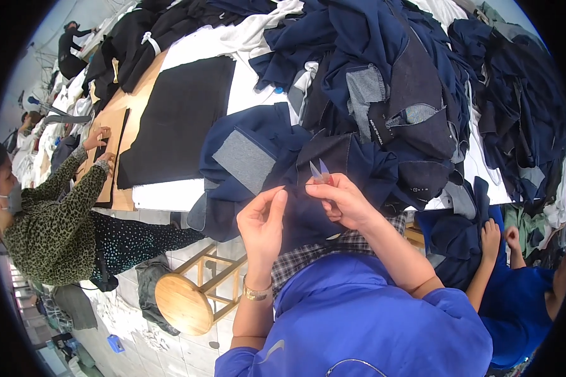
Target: Trimming loose threads and excess material from fabric garment components using scissors at a workstation.
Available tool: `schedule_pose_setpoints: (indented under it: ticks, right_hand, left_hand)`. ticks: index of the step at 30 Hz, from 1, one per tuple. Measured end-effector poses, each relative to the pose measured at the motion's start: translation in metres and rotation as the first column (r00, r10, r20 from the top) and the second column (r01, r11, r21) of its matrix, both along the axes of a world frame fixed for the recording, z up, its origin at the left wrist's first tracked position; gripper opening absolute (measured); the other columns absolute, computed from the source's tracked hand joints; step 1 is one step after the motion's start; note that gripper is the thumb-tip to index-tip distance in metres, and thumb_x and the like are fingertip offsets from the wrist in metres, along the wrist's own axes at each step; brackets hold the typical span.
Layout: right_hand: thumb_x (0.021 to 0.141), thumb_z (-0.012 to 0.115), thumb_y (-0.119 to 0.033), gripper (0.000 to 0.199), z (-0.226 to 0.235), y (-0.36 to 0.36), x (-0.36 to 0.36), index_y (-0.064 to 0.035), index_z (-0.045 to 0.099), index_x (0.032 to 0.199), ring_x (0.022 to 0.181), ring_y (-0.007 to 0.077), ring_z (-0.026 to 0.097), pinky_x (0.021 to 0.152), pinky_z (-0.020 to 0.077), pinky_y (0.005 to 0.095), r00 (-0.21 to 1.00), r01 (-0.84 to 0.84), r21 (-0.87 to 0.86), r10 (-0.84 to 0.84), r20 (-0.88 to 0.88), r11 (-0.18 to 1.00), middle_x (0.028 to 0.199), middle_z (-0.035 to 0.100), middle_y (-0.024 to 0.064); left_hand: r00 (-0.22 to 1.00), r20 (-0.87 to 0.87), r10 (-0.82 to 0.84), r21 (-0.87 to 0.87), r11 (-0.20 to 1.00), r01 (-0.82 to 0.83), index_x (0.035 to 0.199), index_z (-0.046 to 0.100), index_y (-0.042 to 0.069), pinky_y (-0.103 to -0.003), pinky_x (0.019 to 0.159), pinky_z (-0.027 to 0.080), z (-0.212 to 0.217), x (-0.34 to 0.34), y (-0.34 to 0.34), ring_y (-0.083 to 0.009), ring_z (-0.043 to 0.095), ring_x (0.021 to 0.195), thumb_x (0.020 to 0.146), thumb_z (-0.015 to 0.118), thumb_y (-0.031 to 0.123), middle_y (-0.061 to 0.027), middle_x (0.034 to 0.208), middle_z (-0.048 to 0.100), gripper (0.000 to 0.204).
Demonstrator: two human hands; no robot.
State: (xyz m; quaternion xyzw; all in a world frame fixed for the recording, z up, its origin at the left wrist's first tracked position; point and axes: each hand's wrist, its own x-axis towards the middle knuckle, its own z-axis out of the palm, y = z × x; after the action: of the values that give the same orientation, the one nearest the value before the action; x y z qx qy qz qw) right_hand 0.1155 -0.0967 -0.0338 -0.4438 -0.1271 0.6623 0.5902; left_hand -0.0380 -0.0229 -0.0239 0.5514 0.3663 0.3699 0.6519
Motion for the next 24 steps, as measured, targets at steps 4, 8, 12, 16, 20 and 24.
schedule_pose_setpoints:
  ticks: [4, 8, 12, 16, 20, 24]
  right_hand:
    - [0.086, 0.063, -0.025, 0.015, 0.000, 0.000, 0.001, -0.0118, 0.057, 0.083, 0.037, 0.0000, 0.031, 0.034, 0.0175, 0.0179, 0.999, 0.000, 0.007, 0.000, 0.046, 1.000, 0.052, 0.043, -0.0068]
    - [0.086, 0.062, -0.027, 0.016, 0.004, 0.002, -0.001, -0.0125, 0.056, 0.081, 0.037, -0.0003, 0.030, 0.034, 0.0179, 0.0174, 0.998, 0.013, -0.015, -0.012, 0.056, 1.000, 0.051, 0.042, -0.0075]
    - [0.086, 0.062, -0.027, 0.016, 0.003, 0.001, -0.001, -0.0124, 0.057, 0.082, 0.037, -0.0004, 0.031, 0.034, 0.0187, 0.0169, 0.996, 0.024, 0.009, -0.025, 0.087, 1.000, 0.052, 0.041, -0.0076]
    - [0.086, 0.062, -0.028, 0.017, 0.004, 0.001, -0.001, -0.0115, 0.058, 0.084, 0.038, -0.0004, 0.031, 0.035, 0.0194, 0.0164, 0.993, 0.026, 0.034, -0.030, 0.113, 0.999, 0.052, 0.041, -0.0073]
    - [0.086, 0.062, -0.026, 0.016, 0.003, -0.001, 0.003, -0.0103, 0.058, 0.083, 0.042, -0.0003, 0.034, 0.036, 0.0215, 0.0163, 0.983, 0.052, 0.077, -0.065, 0.171, 0.996, 0.057, 0.043, -0.0071]
    - [0.081, 0.062, -0.021, 0.015, 0.040, -0.028, 0.027, -0.0081, 0.054, 0.078, 0.049, -0.0006, 0.037, 0.040, 0.0245, 0.0140, 0.975, 0.075, 0.256, -0.125, 0.182, 0.964, 0.064, 0.043, -0.0073]
  left_hand:
    - [0.999, -0.028, -0.027, -0.004, 1.000, 0.027, 0.087, 0.064, 0.002, -0.014, 0.041, 0.028, -0.004, -0.002, 0.002, 0.0005, 0.038, 0.046, 0.090, 0.058, 0.018, 0.0059, 0.060, 0.050, 0.018]
    - [0.999, -0.011, -0.044, -0.002, 0.999, 0.044, 0.085, 0.062, 0.002, -0.014, 0.040, 0.028, -0.001, -0.002, 0.002, 0.0006, 0.037, 0.046, 0.092, 0.055, 0.021, 0.0065, 0.059, 0.048, 0.021]
    - [0.998, 0.026, -0.052, -0.012, 0.999, 0.052, 0.087, 0.062, 0.001, -0.014, 0.041, 0.028, -0.001, -0.001, 0.001, 0.0008, 0.037, 0.047, 0.093, 0.053, 0.020, 0.0058, 0.061, 0.049, 0.022]
    - [0.998, 0.040, -0.056, -0.028, 0.998, 0.057, 0.093, 0.062, -0.001, -0.013, 0.043, 0.028, 0.000, -0.002, 0.000, 0.0006, 0.038, 0.050, 0.093, 0.052, 0.015, 0.0035, 0.067, 0.053, 0.019]
    - [0.998, 0.058, -0.012, 0.138, 0.990, 0.004, 0.098, 0.064, 0.000, -0.018, 0.066, 0.042, 0.001, -0.008, 0.003, -0.0073, 0.054, 0.077, 0.082, 0.064, 0.005, -0.0058, 0.093, 0.062, 0.017]
    - [0.910, -0.406, 0.085, 0.662, 0.714, 0.228, 0.118, 0.056, 0.008, -0.039, 0.093, 0.038, 0.017, -0.027, 0.016, -0.0296, 0.046, 0.111, 0.050, 0.085, 0.036, -0.0137, 0.120, 0.049, 0.079]
